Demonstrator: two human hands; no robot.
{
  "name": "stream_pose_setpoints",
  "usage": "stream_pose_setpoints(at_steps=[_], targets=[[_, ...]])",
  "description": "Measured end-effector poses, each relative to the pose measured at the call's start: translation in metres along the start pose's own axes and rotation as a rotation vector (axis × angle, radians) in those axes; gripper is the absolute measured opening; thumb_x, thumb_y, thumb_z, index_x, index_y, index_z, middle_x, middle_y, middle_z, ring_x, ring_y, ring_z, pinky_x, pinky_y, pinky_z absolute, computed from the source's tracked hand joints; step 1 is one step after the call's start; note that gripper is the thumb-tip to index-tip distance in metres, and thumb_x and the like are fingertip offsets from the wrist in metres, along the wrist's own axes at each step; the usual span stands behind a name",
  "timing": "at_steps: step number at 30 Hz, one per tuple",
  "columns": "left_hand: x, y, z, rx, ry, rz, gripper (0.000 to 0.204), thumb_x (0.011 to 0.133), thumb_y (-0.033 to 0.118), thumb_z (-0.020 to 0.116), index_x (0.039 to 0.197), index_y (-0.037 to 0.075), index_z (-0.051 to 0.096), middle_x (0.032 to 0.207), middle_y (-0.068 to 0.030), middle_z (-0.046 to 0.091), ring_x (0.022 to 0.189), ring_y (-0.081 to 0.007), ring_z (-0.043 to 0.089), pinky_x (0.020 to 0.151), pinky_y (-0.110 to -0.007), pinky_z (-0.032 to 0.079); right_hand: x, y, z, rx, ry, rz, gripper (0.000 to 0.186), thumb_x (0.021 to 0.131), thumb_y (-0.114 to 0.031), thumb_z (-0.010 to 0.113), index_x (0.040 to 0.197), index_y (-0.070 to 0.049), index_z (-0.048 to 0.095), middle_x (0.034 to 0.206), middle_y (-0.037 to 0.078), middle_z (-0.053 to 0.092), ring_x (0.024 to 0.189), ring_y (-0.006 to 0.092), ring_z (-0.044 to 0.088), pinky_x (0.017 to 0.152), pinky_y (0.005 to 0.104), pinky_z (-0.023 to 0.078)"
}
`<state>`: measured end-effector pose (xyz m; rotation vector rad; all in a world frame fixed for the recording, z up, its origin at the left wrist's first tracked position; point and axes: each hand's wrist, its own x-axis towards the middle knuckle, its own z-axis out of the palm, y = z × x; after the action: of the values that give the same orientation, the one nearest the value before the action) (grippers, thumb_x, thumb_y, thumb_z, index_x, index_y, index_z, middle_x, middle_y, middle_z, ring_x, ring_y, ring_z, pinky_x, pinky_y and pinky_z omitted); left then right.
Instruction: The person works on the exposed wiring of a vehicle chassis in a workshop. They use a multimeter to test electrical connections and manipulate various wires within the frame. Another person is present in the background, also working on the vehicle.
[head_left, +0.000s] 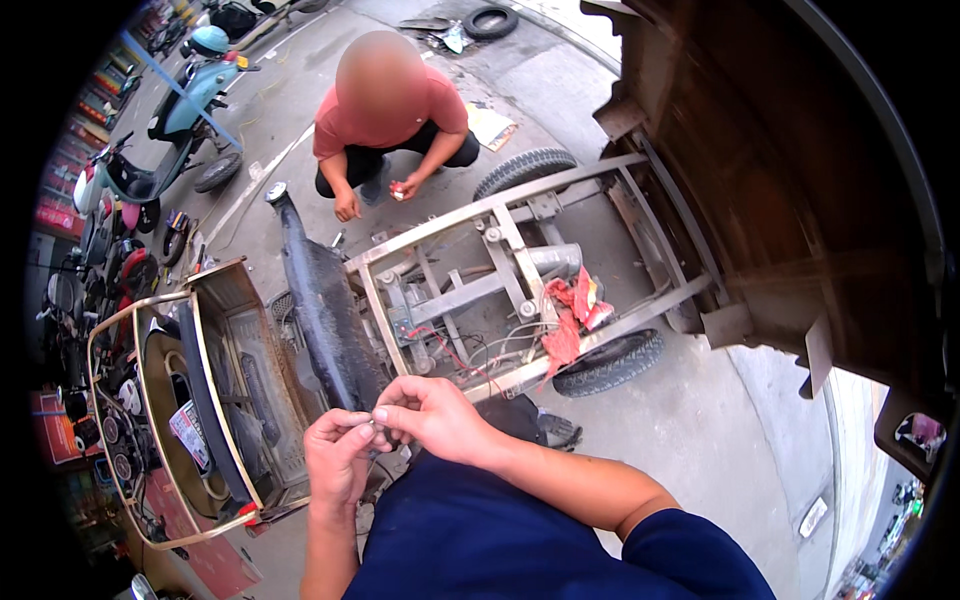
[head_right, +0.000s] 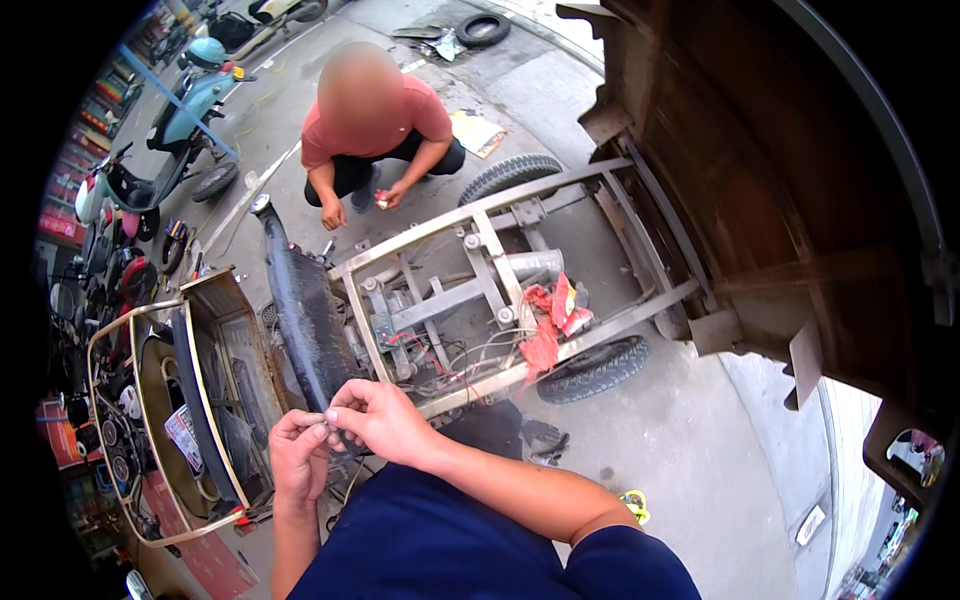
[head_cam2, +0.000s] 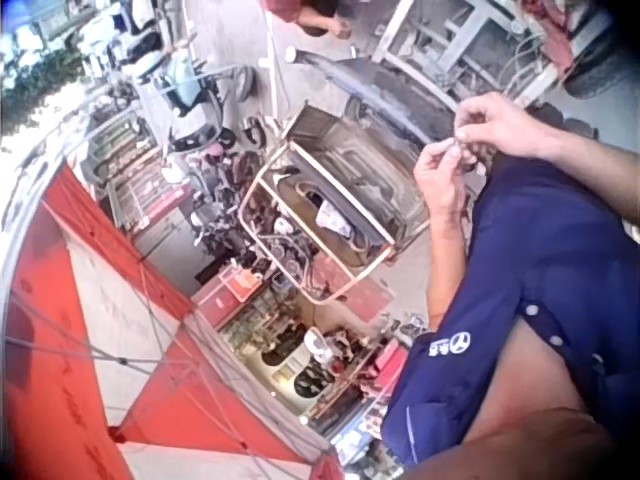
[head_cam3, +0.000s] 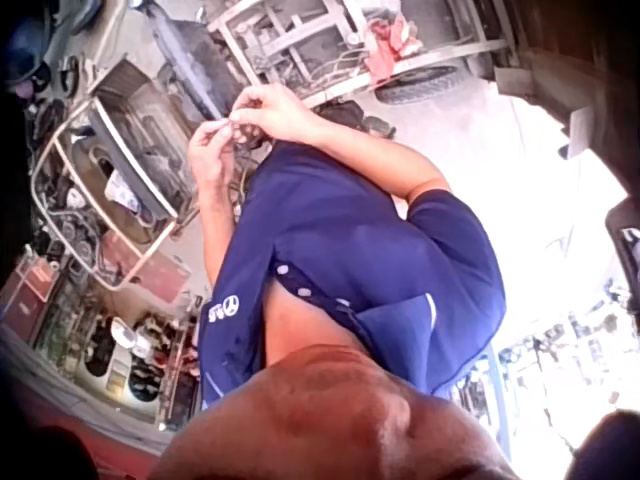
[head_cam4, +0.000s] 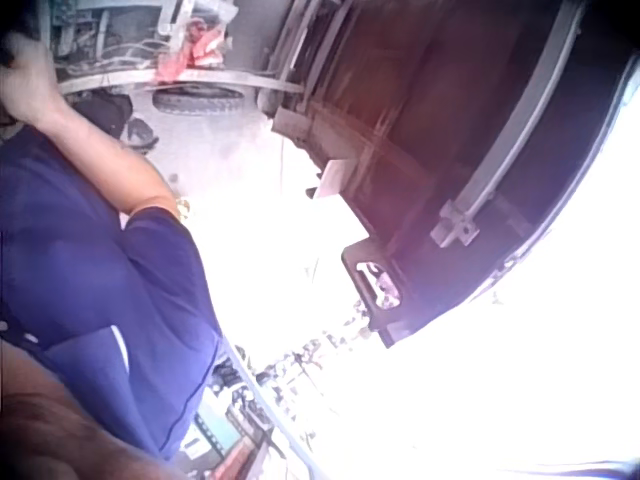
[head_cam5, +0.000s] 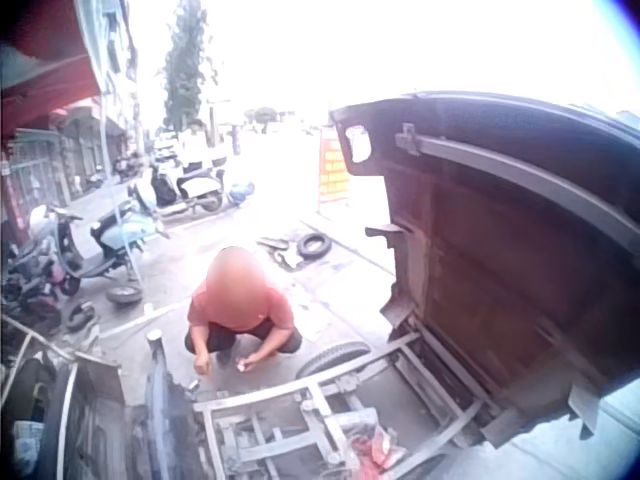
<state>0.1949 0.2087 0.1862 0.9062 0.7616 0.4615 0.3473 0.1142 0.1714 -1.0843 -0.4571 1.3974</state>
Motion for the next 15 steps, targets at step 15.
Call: stream_pose_setpoints(at_steps=[15], targets=[[0.012,-0.003,0.012,-0.177,-0.125,-0.155,0.012,0.087,-0.001,0.059,0.097,-0.004,0.063,0.089,-0.0162,0.067,0.077,-0.0224,0.067,0.07,-0.032,0.058,-0.003,0.003,-0.011,0.436,0.035,0.092,0.015,0.09,-0.015,0.06,0.092,0.0,0.06,0.076,0.004,0.06,0.063,0.0113,0.055,0.057,0.0241,0.044]])
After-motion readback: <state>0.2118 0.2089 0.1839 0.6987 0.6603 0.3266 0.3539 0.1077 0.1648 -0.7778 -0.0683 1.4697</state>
